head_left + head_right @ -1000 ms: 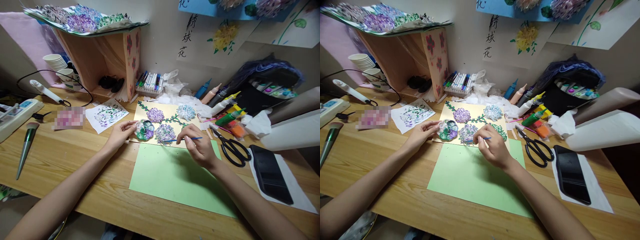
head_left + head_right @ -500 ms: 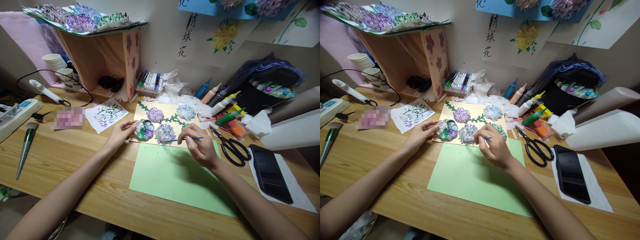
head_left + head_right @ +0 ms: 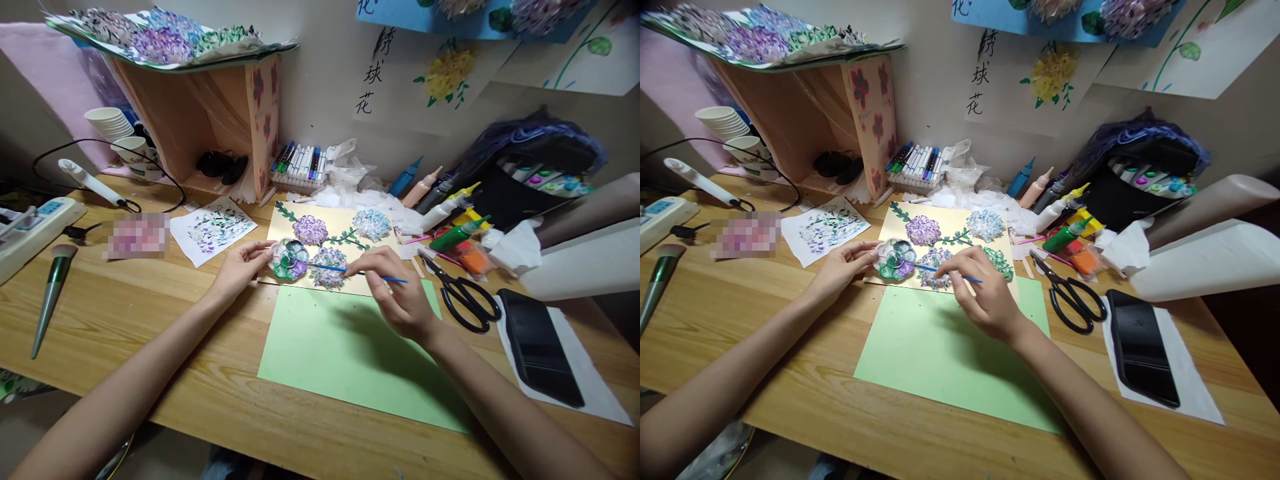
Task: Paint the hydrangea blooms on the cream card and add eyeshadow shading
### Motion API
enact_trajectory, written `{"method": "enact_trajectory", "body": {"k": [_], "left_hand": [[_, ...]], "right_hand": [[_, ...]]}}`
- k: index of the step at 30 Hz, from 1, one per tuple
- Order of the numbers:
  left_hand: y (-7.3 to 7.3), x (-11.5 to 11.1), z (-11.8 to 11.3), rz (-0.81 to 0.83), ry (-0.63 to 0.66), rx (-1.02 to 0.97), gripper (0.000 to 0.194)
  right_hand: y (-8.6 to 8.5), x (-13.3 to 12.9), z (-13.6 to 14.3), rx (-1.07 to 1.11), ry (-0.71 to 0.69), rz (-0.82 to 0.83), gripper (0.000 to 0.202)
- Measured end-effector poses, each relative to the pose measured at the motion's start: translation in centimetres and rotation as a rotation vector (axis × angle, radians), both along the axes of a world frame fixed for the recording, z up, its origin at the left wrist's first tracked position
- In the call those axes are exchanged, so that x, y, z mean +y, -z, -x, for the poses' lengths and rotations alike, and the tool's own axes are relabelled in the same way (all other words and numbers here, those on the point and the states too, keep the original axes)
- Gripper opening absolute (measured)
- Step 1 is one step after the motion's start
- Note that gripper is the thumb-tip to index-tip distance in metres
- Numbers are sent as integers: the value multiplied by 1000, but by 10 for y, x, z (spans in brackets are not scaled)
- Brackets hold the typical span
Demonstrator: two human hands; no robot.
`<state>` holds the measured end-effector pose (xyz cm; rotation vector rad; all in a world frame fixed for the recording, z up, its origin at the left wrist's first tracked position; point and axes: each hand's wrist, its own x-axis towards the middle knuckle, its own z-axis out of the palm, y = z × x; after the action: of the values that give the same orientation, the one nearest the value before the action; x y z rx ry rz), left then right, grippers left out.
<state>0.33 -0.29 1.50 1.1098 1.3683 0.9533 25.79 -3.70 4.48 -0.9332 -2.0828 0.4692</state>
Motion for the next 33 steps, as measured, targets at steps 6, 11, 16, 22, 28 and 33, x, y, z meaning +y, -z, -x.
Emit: {"method": "enact_trajectory", "body": {"k": [6,11,16,22,28,33], "left_hand": [[5,1,3,-45,48,8,45],[6,2,3,-51,48,-19,46],[5,2,3,-42,38,-15,47],[5,2,4,-38,54,-32,49],[2,0,3,-23,40,-9,45],[0,0,1,-21,7,-16,44]], "right_hand": [[6,3,2,-83,-25,83,23],[5,3,1,-98,-32,90,23],[4,3,1,-77,1,90,22],[-4,4,-6,6,35,21,23],[-9,11,-17,88,116,50,34],[-7,17,-20,7,101,98,34]]}}
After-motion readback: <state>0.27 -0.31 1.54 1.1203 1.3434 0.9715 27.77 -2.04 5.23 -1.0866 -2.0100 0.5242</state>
